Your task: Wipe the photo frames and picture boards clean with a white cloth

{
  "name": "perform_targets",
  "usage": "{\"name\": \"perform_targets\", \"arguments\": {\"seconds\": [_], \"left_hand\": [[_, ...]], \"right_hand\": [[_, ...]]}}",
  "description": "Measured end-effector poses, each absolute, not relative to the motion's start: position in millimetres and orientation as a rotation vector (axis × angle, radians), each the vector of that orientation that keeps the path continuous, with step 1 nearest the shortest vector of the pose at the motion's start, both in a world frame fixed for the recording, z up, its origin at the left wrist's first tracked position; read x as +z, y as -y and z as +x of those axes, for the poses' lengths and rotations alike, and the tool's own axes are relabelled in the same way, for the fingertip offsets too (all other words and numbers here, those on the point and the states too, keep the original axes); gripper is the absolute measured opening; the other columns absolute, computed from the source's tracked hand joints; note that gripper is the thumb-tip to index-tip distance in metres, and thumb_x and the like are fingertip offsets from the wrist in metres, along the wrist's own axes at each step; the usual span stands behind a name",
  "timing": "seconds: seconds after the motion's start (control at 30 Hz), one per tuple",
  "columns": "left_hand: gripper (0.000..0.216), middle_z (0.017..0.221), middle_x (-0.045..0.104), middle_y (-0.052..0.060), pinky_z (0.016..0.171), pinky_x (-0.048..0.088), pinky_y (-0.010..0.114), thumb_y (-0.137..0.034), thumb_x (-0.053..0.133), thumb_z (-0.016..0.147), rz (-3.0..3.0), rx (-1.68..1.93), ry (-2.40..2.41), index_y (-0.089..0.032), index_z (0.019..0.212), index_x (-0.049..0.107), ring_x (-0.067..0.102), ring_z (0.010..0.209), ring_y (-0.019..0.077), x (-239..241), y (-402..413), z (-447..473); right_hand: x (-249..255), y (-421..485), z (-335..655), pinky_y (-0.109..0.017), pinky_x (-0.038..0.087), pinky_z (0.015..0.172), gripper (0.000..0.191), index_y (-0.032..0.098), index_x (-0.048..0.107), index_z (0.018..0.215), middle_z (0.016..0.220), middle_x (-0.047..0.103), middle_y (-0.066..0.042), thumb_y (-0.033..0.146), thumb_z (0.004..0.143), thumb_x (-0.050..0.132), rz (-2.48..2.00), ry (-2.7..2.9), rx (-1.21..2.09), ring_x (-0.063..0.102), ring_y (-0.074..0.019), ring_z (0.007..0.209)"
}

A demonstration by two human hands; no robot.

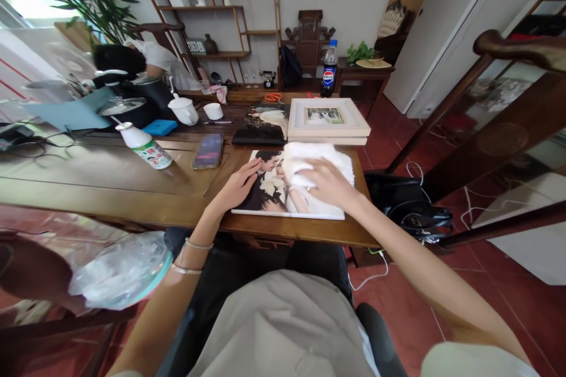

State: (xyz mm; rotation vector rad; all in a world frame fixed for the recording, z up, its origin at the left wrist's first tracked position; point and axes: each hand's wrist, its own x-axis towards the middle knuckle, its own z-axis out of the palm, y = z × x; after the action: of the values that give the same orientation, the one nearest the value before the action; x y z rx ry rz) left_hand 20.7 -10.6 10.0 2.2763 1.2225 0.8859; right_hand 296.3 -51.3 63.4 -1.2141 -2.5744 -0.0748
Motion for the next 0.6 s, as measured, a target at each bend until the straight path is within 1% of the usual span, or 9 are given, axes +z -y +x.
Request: {"name": "perform_targets", "arguments": {"seconds": [0.07, 0.1, 0.17, 0.23, 0.3, 0.43, 0.5, 0.6], "left_hand": [[0.046, 0.147, 0.045, 0.013, 0.118, 0.027, 0.038, -0.026, 0.035, 0.094, 2.271, 0.899, -1.217, -0.011, 0.133, 0.054, 0.037, 0.140, 0.0215, 11, 11, 21], [0.046, 0.147, 0.046, 0.013, 0.118, 0.027, 0.038, -0.026, 0.035, 0.095, 2.270, 0.908, -1.215, -0.011, 0.133, 0.054, 0.037, 0.140, 0.0213, 11, 12, 21], [0.046, 0.146, 0.046, 0.013, 0.117, 0.028, 0.039, -0.025, 0.034, 0.095, 2.269, 0.919, -1.211, -0.010, 0.133, 0.054, 0.037, 0.140, 0.0214, 10, 12, 21], [0.046, 0.146, 0.046, 0.014, 0.117, 0.028, 0.039, -0.025, 0.034, 0.095, 2.271, 0.922, -1.207, -0.010, 0.133, 0.054, 0.038, 0.140, 0.0216, 10, 11, 21], [0.046, 0.147, 0.046, 0.014, 0.117, 0.027, 0.038, -0.025, 0.034, 0.095, 2.278, 0.920, -1.203, -0.010, 0.133, 0.053, 0.037, 0.140, 0.0220, 8, 10, 21], [0.046, 0.148, 0.044, 0.014, 0.118, 0.025, 0.041, -0.023, 0.035, 0.094, 2.293, 0.901, -1.195, -0.010, 0.134, 0.053, 0.035, 0.141, 0.0230, 6, 7, 20], [0.047, 0.148, 0.044, 0.014, 0.118, 0.025, 0.041, -0.023, 0.034, 0.094, 2.295, 0.890, -1.190, -0.011, 0.135, 0.052, 0.035, 0.141, 0.0226, 6, 6, 20], [0.047, 0.148, 0.043, 0.014, 0.118, 0.025, 0.040, -0.023, 0.034, 0.094, 2.295, 0.880, -1.189, -0.010, 0.135, 0.052, 0.034, 0.141, 0.0220, 7, 7, 20]], "right_hand": [[61, 29, 308, -0.048, 0.043, 0.098, 0.044, 0.013, 0.067, 0.116, 0.127, 0.061, -0.017, 0.007, 0.075, 0.052, -1.313, 2.513, -0.153, 0.054, -0.0317, 0.120], [59, 22, 311, -0.047, 0.044, 0.096, 0.043, 0.012, 0.065, 0.118, 0.124, 0.063, -0.019, 0.009, 0.077, 0.051, -1.358, 2.488, -0.186, 0.055, -0.0319, 0.118], [56, 20, 310, -0.049, 0.041, 0.098, 0.042, 0.011, 0.065, 0.119, 0.121, 0.064, -0.020, 0.010, 0.079, 0.051, -1.410, 2.471, -0.233, 0.052, -0.0328, 0.121], [55, 33, 299, -0.053, 0.035, 0.104, 0.042, 0.013, 0.066, 0.117, 0.126, 0.061, -0.019, 0.008, 0.077, 0.053, -1.398, 2.496, -0.239, 0.047, -0.0336, 0.128], [56, 58, 282, -0.056, 0.029, 0.108, 0.043, 0.016, 0.069, 0.113, 0.135, 0.056, -0.017, 0.006, 0.073, 0.055, -1.349, 2.543, -0.191, 0.042, -0.0336, 0.133], [62, 112, 250, -0.057, 0.023, 0.112, 0.045, 0.018, 0.071, 0.109, 0.145, 0.046, -0.015, 0.005, 0.068, 0.059, -1.170, 2.681, -0.007, 0.033, -0.0347, 0.138], [64, 124, 244, -0.056, 0.023, 0.113, 0.044, 0.018, 0.072, 0.109, 0.145, 0.046, -0.015, 0.007, 0.068, 0.062, -1.077, 2.729, 0.067, 0.032, -0.0348, 0.139], [64, 110, 247, -0.050, 0.028, 0.112, 0.047, 0.020, 0.071, 0.112, 0.143, 0.050, -0.013, 0.009, 0.067, 0.062, -1.093, 2.685, 0.082, 0.040, -0.0305, 0.135]]}}
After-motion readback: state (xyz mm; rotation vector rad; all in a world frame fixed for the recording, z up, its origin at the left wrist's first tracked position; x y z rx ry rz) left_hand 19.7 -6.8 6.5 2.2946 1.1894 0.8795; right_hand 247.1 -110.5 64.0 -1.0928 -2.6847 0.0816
